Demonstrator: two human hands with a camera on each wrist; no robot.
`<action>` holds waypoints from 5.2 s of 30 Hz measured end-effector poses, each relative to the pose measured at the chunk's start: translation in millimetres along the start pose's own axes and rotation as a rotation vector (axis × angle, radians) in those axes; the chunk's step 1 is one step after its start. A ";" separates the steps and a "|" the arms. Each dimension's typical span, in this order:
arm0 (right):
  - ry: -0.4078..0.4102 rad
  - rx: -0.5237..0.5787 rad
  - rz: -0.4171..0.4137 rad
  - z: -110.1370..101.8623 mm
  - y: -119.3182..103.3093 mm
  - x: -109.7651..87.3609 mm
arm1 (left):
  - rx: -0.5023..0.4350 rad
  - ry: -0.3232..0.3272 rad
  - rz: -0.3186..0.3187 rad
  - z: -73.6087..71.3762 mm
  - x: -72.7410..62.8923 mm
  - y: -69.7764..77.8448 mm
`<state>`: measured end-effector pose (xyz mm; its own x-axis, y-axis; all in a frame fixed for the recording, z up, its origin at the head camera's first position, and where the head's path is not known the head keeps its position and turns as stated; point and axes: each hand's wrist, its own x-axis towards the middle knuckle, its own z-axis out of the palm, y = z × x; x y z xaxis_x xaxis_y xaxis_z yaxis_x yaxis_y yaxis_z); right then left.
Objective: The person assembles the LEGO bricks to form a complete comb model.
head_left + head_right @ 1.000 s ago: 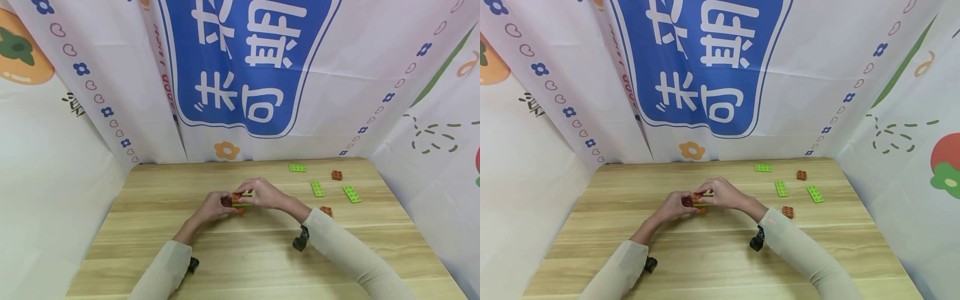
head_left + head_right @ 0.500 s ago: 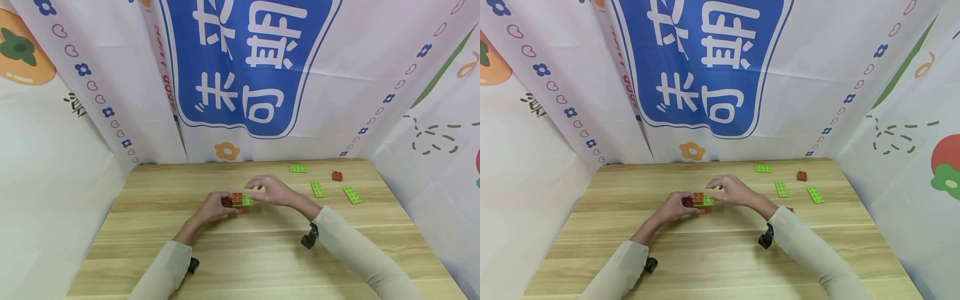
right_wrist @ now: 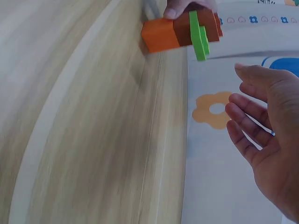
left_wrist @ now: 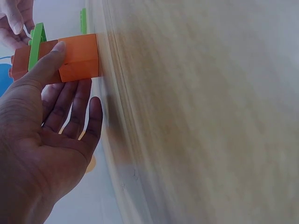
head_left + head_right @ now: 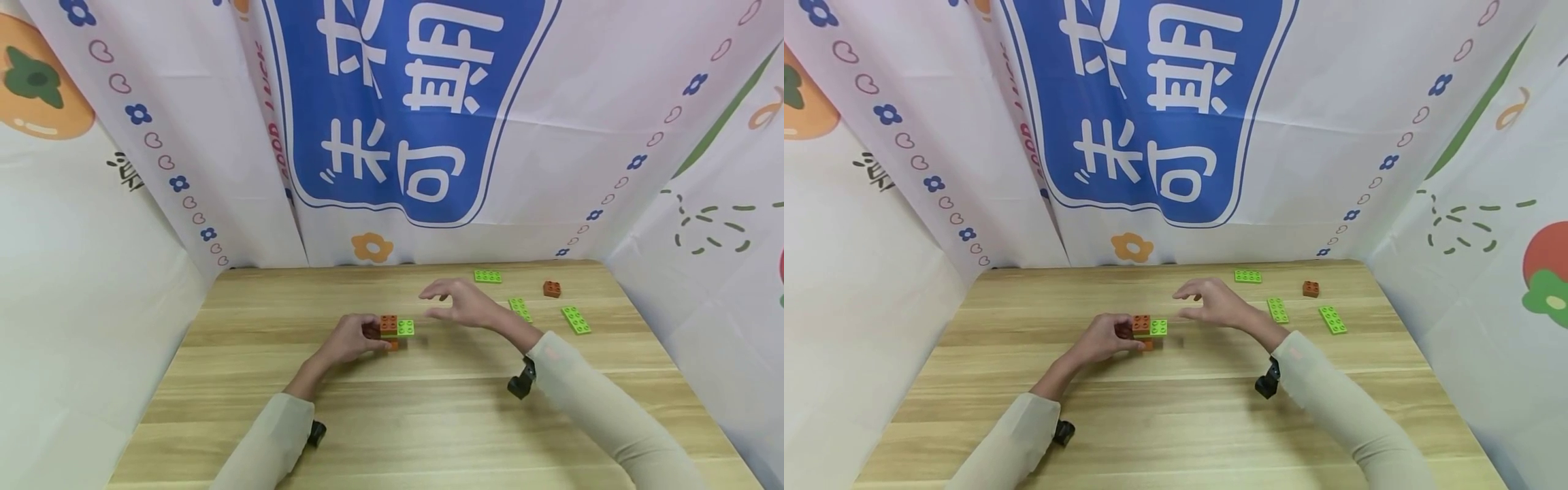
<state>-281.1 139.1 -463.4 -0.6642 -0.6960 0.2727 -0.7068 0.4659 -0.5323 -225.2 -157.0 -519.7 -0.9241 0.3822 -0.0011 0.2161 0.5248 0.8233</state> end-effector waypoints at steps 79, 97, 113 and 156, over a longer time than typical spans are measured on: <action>0.087 -0.072 0.409 -40.1 149.6 -38.3 | -0.161 0.002 0.051 -6.9 -5.7 3.9; 0.083 -0.061 0.430 -36.8 151.3 -37.0 | -0.174 0.004 0.052 -7.2 -5.4 3.9; 0.071 -0.065 0.370 -39.3 138.7 -36.9 | -0.185 0.014 0.062 -6.5 -3.6 1.1; 0.061 -0.142 0.124 -47.4 81.3 -40.2 | -0.165 0.014 0.046 -5.4 -3.7 2.8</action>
<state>-323.3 230.9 -479.7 -0.7585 -0.5966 0.2624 -0.6433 0.6211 -0.4477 -222.9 -161.1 -514.2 -0.9188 0.3921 0.0459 0.2050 0.3745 0.9043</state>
